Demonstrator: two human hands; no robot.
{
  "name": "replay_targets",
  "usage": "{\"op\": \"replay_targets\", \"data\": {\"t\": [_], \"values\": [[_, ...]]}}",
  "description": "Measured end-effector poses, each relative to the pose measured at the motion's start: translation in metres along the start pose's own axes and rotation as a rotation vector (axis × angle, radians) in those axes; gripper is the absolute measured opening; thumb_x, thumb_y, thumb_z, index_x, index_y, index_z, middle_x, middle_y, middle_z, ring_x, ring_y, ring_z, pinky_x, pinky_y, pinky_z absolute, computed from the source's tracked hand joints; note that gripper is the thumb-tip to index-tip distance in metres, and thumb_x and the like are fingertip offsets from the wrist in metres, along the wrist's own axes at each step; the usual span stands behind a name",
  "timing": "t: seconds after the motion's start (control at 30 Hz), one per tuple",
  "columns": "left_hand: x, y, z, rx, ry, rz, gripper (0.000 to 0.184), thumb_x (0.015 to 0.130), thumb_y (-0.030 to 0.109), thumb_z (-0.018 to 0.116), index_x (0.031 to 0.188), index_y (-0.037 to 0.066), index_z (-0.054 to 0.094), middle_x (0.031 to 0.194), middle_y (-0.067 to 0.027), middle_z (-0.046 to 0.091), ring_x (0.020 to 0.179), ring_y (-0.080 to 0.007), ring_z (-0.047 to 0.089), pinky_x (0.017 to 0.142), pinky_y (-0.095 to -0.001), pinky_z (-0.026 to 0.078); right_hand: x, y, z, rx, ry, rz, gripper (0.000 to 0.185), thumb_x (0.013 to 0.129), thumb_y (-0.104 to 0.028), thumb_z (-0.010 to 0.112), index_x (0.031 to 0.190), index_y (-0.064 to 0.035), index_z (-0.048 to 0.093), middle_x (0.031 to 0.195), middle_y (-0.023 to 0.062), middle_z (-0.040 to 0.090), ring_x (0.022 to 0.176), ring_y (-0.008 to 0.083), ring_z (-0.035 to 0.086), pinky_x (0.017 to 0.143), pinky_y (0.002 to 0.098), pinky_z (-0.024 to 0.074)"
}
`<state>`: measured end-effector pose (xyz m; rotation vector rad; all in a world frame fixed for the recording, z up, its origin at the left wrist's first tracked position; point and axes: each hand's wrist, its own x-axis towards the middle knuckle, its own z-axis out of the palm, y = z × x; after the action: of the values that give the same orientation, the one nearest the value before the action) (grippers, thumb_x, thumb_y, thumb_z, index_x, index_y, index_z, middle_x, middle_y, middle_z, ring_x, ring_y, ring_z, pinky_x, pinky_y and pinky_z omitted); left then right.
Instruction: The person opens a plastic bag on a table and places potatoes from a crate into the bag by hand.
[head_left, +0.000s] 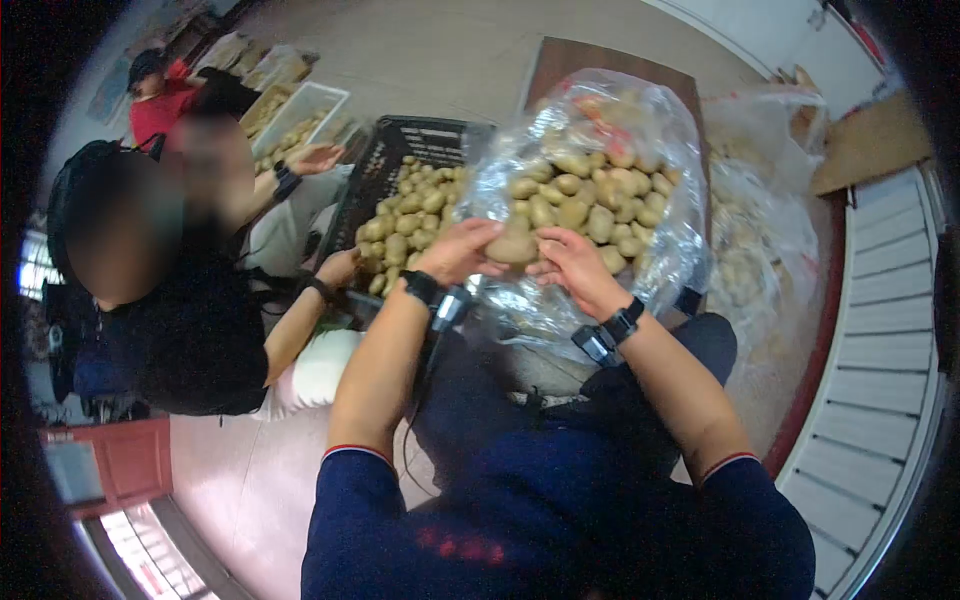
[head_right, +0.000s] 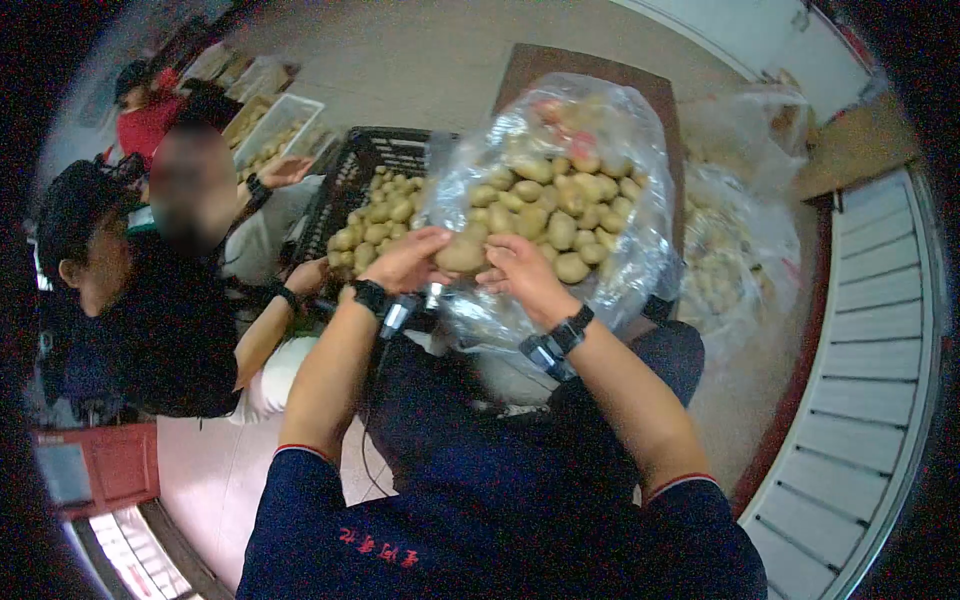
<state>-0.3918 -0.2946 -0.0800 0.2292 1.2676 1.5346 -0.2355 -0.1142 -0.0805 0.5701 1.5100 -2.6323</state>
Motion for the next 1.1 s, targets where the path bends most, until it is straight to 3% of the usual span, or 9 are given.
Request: {"op": "replay_targets", "data": {"t": [0.13, 0.23, 0.37, 0.43, 0.53, 0.63, 0.73, 0.93, 1.1], "values": [[-0.001, 0.006, -0.007, -0.024, 0.086, 0.008, 0.04, 0.094, 0.034, 0.061, 0.121, 0.007, 0.051, 0.106, -0.0098, 0.065, 0.083, -0.0226, 0.068, 0.064, -0.032, 0.058, -0.013, -0.004, -0.026, -0.189, 0.202, 0.008, 0.029, 0.095, -0.014, 0.054, 0.121, -0.0012, 0.053, 0.103, 0.0091, 0.061, 0.078, 0.0168, 0.064, 0.063, 0.0263, 0.0517], [0.002, 0.004, -0.027, -0.088, 0.149, 0.063, 0.039, 0.095, 0.035, 0.059, 0.121, 0.007, 0.051, 0.106, -0.0108, 0.066, 0.082, -0.0229, 0.067, 0.065, -0.0323, 0.058, -0.012, 0.025, -0.066, -0.369, 0.282, 0.017, 0.014, 0.09, -0.013, 0.058, 0.097, -0.0025, 0.063, 0.078, 0.003, 0.061, 0.064, 0.0121, 0.059, 0.056, 0.0277, 0.0489], [0.005, -0.006, -0.053, -0.137, 0.288, 0.081, 0.034, 0.097, 0.034, 0.056, 0.121, 0.01, 0.051, 0.106, -0.0099, 0.065, 0.084, -0.024, 0.066, 0.066, -0.033, 0.057, -0.016, 0.061, -0.098, -0.603, 0.307, 0.047, 0.014, 0.087, -0.013, 0.058, 0.094, -0.002, 0.064, 0.078, 0.0081, 0.064, 0.066, 0.0183, 0.061, 0.06, 0.0325, 0.0497], [0.005, -0.005, -0.056, -0.142, 0.464, 0.052, 0.034, 0.097, 0.033, 0.054, 0.123, 0.012, 0.051, 0.109, -0.0113, 0.063, 0.085, -0.0265, 0.065, 0.066, -0.034, 0.058, -0.015, 0.075, -0.101, -1.078, 0.186, -0.222, 0.016, 0.084, -0.012, 0.057, 0.095, -0.0026, 0.065, 0.082, 0.0147, 0.067, 0.074, 0.028, 0.064, 0.068, 0.0366, 0.0505], [0.007, -0.011, -0.071, -0.2, 0.505, 0.103, 0.035, 0.097, 0.032, 0.054, 0.122, 0.008, 0.05, 0.111, -0.0133, 0.062, 0.086, -0.0268, 0.064, 0.065, -0.0346, 0.058, -0.013, 0.086, -0.092, -1.146, 0.107, -0.395, 0.022, 0.08, -0.01, 0.062, 0.099, -0.0025, 0.066, 0.085, 0.0139, 0.068, 0.08, 0.0298, 0.066, 0.072, 0.0381, 0.0509], [0.007, -0.017, -0.09, -0.196, 0.575, 0.104, 0.036, 0.097, 0.032, 0.054, 0.119, 0.004, 0.052, 0.11, -0.0142, 0.062, 0.086, -0.0276, 0.065, 0.063, -0.0359, 0.058, -0.021, 0.075, -0.078, -1.182, 0.045, -0.172, 0.023, 0.08, -0.013, 0.062, 0.1, -0.003, 0.066, 0.095, 0.0182, 0.067, 0.092, 0.0353, 0.064, 0.082, 0.0408, 0.0498], [0.016, -0.027, -0.13, 0.082, 0.682, 0.06, 0.036, 0.097, 0.031, 0.054, 0.115, 0.0, 0.053, 0.106, -0.0158, 0.062, 0.084, -0.0286, 0.065, 0.062, -0.0375, 0.059, -0.022, 0.073, -0.072, -1.207, 0.046, -0.254, 0.032, 0.077, -0.013, 0.064, 0.109, -0.0041, 0.063, 0.102, 0.0186, 0.066, 0.097, 0.0368, 0.062, 0.086, 0.0426, 0.0491], [-0.001, -0.016, -0.114, -0.157, 0.852, 0.002, 0.027, 0.093, 0.018, 0.055, 0.109, -0.002, 0.053, 0.101, -0.0158, 0.059, 0.079, -0.0291, 0.065, 0.059, -0.038, 0.06, -0.019, 0.062, -0.053, -1.32, -0.028, -0.275, 0.048, 0.077, -0.013, 0.065, 0.124, -0.0075, 0.055, 0.114, 0.019, 0.061, 0.104, 0.0383, 0.059, 0.091, 0.0441, 0.0473], [0.004, -0.018, -0.108, -0.113, 0.824, 0.024, 0.024, 0.091, 0.012, 0.055, 0.109, -0.002, 0.05, 0.098, -0.0141, 0.057, 0.077, -0.0293, 0.066, 0.057, -0.0378, 0.06, -0.012, 0.069, -0.043, -1.371, -0.013, -0.355, 0.048, 0.076, -0.015, 0.066, 0.122, -0.01, 0.054, 0.112, 0.0184, 0.06, 0.103, 0.0381, 0.059, 0.089, 0.0453, 0.0485]]}}
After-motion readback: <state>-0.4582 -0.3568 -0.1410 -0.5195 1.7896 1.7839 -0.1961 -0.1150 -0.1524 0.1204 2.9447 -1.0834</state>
